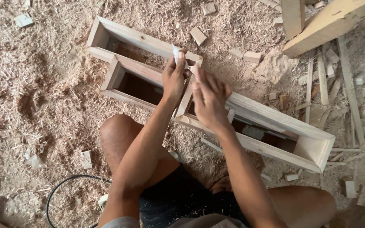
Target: The person assembles a multi-compartment wooden frame by applying glue to joints and pressing pieces together. They repeatedly pick up small wooden blocks, apply glue, and fit them into the frame structure while sitting on the floor.
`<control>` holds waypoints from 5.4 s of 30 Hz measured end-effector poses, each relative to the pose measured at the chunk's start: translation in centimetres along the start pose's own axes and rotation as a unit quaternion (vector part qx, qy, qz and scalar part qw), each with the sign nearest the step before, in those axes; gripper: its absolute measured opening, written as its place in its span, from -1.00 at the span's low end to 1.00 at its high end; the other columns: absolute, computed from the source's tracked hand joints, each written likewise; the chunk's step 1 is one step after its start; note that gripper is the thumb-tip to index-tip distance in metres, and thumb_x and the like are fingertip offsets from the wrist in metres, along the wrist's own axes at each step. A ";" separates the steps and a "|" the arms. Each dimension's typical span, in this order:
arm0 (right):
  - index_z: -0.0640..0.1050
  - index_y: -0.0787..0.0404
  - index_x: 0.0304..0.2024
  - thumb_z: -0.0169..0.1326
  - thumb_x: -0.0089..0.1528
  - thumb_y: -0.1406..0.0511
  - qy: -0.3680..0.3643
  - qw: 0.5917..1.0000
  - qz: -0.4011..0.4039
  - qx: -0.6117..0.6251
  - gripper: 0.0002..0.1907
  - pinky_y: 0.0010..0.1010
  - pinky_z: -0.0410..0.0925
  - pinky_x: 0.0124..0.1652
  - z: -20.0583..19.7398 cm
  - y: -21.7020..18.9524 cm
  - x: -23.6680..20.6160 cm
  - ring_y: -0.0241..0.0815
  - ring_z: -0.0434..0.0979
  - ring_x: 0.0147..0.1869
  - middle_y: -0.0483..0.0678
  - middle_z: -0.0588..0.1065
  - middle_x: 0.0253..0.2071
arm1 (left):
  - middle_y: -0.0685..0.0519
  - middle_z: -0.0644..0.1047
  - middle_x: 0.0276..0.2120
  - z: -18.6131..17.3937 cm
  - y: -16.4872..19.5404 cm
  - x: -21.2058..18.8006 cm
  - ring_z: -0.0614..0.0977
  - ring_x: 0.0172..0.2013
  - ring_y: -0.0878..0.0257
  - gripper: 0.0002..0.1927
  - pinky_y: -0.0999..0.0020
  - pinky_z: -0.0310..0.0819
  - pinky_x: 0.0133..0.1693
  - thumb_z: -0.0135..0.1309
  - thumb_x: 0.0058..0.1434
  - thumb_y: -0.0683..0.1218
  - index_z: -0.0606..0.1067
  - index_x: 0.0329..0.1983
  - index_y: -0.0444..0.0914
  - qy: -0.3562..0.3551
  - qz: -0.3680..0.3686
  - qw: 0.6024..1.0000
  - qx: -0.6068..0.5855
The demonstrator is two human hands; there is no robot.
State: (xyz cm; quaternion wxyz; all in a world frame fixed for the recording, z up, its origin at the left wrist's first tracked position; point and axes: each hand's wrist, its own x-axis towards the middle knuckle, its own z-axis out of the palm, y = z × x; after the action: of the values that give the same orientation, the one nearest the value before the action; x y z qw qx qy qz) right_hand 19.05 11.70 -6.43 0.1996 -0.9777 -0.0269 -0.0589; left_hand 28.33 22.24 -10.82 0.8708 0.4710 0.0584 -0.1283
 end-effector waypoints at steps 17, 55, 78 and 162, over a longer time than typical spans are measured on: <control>0.27 -0.19 0.49 -0.44 0.47 -0.02 -0.014 0.990 0.014 -0.140 -0.43 0.25 -0.34 0.46 -0.5 -0.2 -2.3 0.17 -0.09 0.60 0.03 0.03 0.56 | 0.11 0.57 -0.28 -0.3 -0.4 0.0 0.45 -0.36 0.42 -0.56 0.46 0.44 -0.29 -0.08 0.49 0.12 0.50 0.26 -0.20 0.002 0.001 1.000 0.025; 0.50 0.26 0.14 0.13 0.38 0.21 -0.006 0.690 0.061 0.721 -0.65 -0.32 0.62 -0.05 -3.7 0.6 1.2 -0.27 0.61 -0.12 -0.05 0.54 -0.10 | -0.10 0.33 0.42 1.1 5.9 -4.1 0.40 0.37 0.03 -0.49 0.02 0.35 0.37 0.09 0.43 0.08 0.41 0.40 -0.11 -0.289 0.133 0.935 0.155; 0.51 0.23 -0.08 -0.07 0.51 0.10 0.103 0.973 -0.029 0.203 -0.67 -0.48 0.31 -0.46 -2.9 3.5 1.0 -0.37 0.44 -0.43 -0.11 0.53 -0.35 | -0.02 0.63 -0.07 -2.9 2.9 0.7 0.61 -0.14 0.27 -0.65 0.35 0.53 -0.05 0.03 0.41 -0.05 0.50 0.18 -0.29 0.060 0.030 0.995 0.072; 0.40 0.15 0.22 0.01 0.44 0.31 0.065 0.678 0.074 0.728 -0.70 -0.23 0.58 0.12 -5.2 4.8 -2.9 -0.10 0.56 0.15 0.07 0.46 0.15 | 0.11 0.61 -0.25 9.7 4.8 -10.0 0.54 -0.33 0.45 -0.77 0.59 0.39 -0.34 0.07 0.53 -0.06 0.59 0.04 -0.31 -0.150 0.138 0.933 0.296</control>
State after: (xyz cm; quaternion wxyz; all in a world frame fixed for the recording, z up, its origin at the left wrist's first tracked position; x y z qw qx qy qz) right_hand 16.01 5.15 -3.92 0.8536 -0.5158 0.0246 -0.0688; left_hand 19.92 18.36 0.60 0.6994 0.6865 -0.1791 -0.0870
